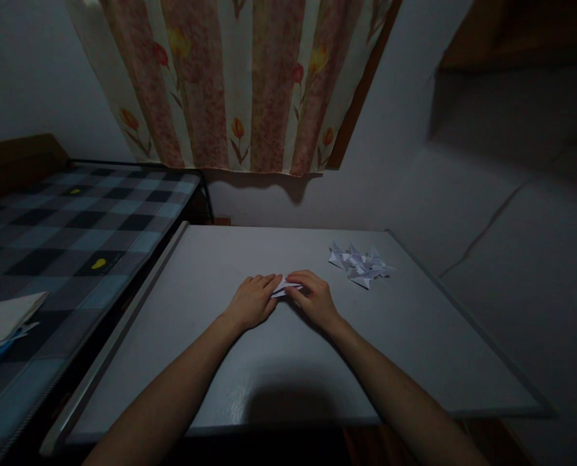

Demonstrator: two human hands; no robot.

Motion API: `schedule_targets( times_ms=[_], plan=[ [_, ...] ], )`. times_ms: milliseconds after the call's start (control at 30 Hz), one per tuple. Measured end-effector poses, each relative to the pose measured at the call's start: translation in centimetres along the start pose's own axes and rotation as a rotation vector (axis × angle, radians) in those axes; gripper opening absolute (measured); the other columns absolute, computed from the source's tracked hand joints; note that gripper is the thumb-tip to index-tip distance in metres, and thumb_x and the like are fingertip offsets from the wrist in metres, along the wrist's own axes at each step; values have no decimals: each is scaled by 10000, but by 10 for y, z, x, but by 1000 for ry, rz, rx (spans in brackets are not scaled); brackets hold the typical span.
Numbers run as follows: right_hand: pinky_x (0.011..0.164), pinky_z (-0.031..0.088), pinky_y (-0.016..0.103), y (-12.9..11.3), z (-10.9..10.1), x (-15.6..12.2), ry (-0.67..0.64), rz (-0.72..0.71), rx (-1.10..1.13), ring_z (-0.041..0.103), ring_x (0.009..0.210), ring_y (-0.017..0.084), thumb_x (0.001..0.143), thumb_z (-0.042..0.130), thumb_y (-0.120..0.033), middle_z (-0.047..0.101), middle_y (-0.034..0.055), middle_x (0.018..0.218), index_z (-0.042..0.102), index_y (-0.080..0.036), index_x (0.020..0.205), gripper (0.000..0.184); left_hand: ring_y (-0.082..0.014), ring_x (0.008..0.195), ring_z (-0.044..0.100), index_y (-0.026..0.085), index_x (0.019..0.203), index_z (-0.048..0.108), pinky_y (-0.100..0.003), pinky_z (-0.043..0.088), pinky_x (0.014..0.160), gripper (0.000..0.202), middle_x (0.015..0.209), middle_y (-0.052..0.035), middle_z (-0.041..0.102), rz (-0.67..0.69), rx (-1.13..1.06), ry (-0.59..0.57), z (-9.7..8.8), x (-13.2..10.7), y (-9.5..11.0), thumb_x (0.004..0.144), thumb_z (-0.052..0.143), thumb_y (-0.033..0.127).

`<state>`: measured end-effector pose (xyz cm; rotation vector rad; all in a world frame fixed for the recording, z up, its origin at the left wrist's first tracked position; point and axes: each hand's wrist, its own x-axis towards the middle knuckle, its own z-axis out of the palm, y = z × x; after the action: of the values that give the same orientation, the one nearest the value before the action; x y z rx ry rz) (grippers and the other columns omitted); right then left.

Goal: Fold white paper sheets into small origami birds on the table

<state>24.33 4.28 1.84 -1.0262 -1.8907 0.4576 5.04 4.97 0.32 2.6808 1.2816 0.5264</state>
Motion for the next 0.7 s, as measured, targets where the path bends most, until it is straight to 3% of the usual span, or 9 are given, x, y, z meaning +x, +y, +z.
schedule_targets(
  times_ms=[67, 133, 200, 300, 433, 700],
  plan=[
    [861, 503, 378, -3, 3, -1, 31, 13, 82, 621, 930, 205, 830, 633, -327, 672, 63, 970, 672, -226, 964, 172, -249, 1100, 549, 200, 1355, 435, -409, 417, 956, 477, 1327, -96, 548, 3, -50, 12, 2, 1, 0, 878, 451, 215],
    [842, 518, 369, -4, 8, -2, 89, 72, 162, 618, 927, 200, 785, 685, -341, 638, 65, 1041, 621, -236, 1071, 312, -235, 1096, 557, 177, 1341, 455, -397, 421, 976, 469, 1294, -98, 575, -17, -135, 59, 3, 1, -1, 873, 425, 176],
    [800, 539, 355, -3, 13, -4, 140, 146, 241, 621, 907, 191, 744, 722, -350, 600, 69, 1092, 559, -245, 1142, 444, -219, 1125, 551, 154, 1339, 458, -378, 414, 1004, 449, 1283, -105, 582, -53, -252, 141, 4, 2, -1, 897, 383, 180],
    [785, 551, 346, -3, 21, -7, 85, 187, 328, 621, 914, 185, 739, 725, -345, 582, 65, 1094, 537, -241, 1122, 439, -206, 1156, 542, 159, 1336, 462, -366, 412, 1014, 423, 1291, -96, 577, -104, -436, 229, 3, 3, 0, 940, 330, 228],
    [834, 540, 365, -5, 26, -8, -26, 190, 351, 602, 994, 202, 765, 694, -347, 564, 79, 1148, 524, -241, 1158, 442, -228, 1160, 546, 186, 1283, 517, -391, 403, 1025, 391, 1281, -86, 589, -45, -643, 159, 1, 2, 5, 932, 392, 307],
    [803, 543, 359, -3, 24, -8, 22, 201, 324, 585, 1002, 208, 751, 686, -319, 551, 64, 1120, 527, -253, 1159, 442, -276, 1274, 454, 194, 1376, 432, -445, 349, 1077, 557, 1391, -80, 498, 13, -881, 75, -4, 1, 11, 832, 510, 285]
  ],
)
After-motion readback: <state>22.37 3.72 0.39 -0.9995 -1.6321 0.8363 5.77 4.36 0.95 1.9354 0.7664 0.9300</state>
